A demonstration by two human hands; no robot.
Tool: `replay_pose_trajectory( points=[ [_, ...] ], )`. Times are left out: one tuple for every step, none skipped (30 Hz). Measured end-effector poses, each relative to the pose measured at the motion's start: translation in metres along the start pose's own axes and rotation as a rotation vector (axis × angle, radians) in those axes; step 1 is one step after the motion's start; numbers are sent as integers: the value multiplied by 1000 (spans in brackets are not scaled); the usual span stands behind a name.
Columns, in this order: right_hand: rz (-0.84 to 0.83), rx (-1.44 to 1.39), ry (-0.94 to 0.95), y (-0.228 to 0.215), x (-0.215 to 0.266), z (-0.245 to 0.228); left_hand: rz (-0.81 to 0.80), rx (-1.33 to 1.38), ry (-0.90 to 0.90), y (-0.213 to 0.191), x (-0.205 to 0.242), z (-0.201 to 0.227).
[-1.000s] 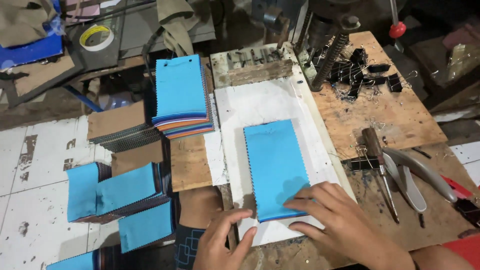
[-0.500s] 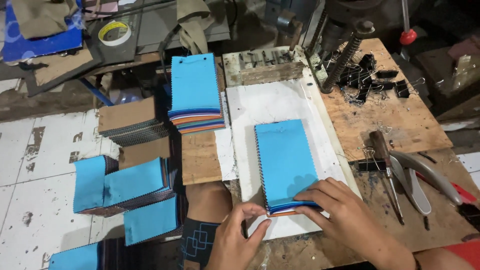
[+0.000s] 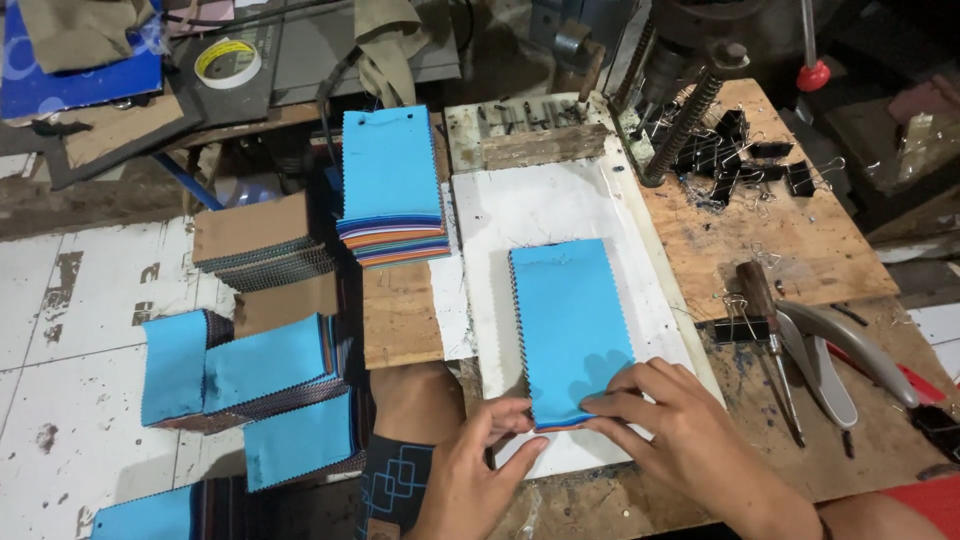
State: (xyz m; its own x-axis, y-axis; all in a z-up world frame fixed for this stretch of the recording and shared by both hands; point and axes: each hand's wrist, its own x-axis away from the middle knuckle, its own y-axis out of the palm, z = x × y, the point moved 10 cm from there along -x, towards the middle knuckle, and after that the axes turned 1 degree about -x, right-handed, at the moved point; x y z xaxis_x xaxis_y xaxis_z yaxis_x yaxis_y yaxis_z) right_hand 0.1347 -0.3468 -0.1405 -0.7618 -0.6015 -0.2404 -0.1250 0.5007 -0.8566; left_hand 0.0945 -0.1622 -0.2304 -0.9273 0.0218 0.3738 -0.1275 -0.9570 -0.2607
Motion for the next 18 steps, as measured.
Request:
replay_pose_trajectory(
  points=[
    [-13, 19, -28, 0, -1, -5, 23, -39, 188, -2, 1, 16],
    [-25, 39, -55, 0, -2, -9, 45, -79, 377, -3, 6, 32],
    [-24, 40, -53, -2, -2, -10, 43, -80, 378, -5, 6, 35],
    [-27, 27, -50, -3, -3, -12, 46, -118, 510, -5, 11, 51],
    [-30, 13, -48, -5, -4, -13, 49, -156, 641, -5, 18, 65],
    [-29, 14, -45, -5, -1, -9, 45, -155, 643, -6, 18, 62],
    [18, -28, -59, -10, 3, -8, 57, -191, 672, -6, 19, 62],
    [65, -71, -74, -14, 6, -6, 67, -228, 702, -6, 20, 61],
    [67, -70, -70, -15, 11, 1, 64, -228, 703, -6, 20, 60],
    [93, -47, -87, -18, 17, 5, 50, -238, 678, -6, 18, 55],
    [119, -23, -104, -21, 23, 9, 37, -248, 654, -5, 16, 51],
    [119, -22, -102, -20, 26, 10, 35, -248, 655, -4, 16, 51],
    [119, -53, -64, -18, 28, 14, 36, -251, 644, -4, 15, 50],
    [117, -83, -24, -17, 32, 19, 35, -253, 631, -2, 14, 49],
    [117, -82, -21, -16, 34, 19, 32, -252, 631, -1, 14, 49],
    [116, -118, -3, -13, 35, 21, 38, -257, 627, -1, 14, 49],
    [115, -153, 16, -11, 37, 22, 44, -262, 622, -2, 13, 49],
    [118, -153, 19, -12, 37, 22, 40, -264, 624, -1, 14, 49]
  ],
)
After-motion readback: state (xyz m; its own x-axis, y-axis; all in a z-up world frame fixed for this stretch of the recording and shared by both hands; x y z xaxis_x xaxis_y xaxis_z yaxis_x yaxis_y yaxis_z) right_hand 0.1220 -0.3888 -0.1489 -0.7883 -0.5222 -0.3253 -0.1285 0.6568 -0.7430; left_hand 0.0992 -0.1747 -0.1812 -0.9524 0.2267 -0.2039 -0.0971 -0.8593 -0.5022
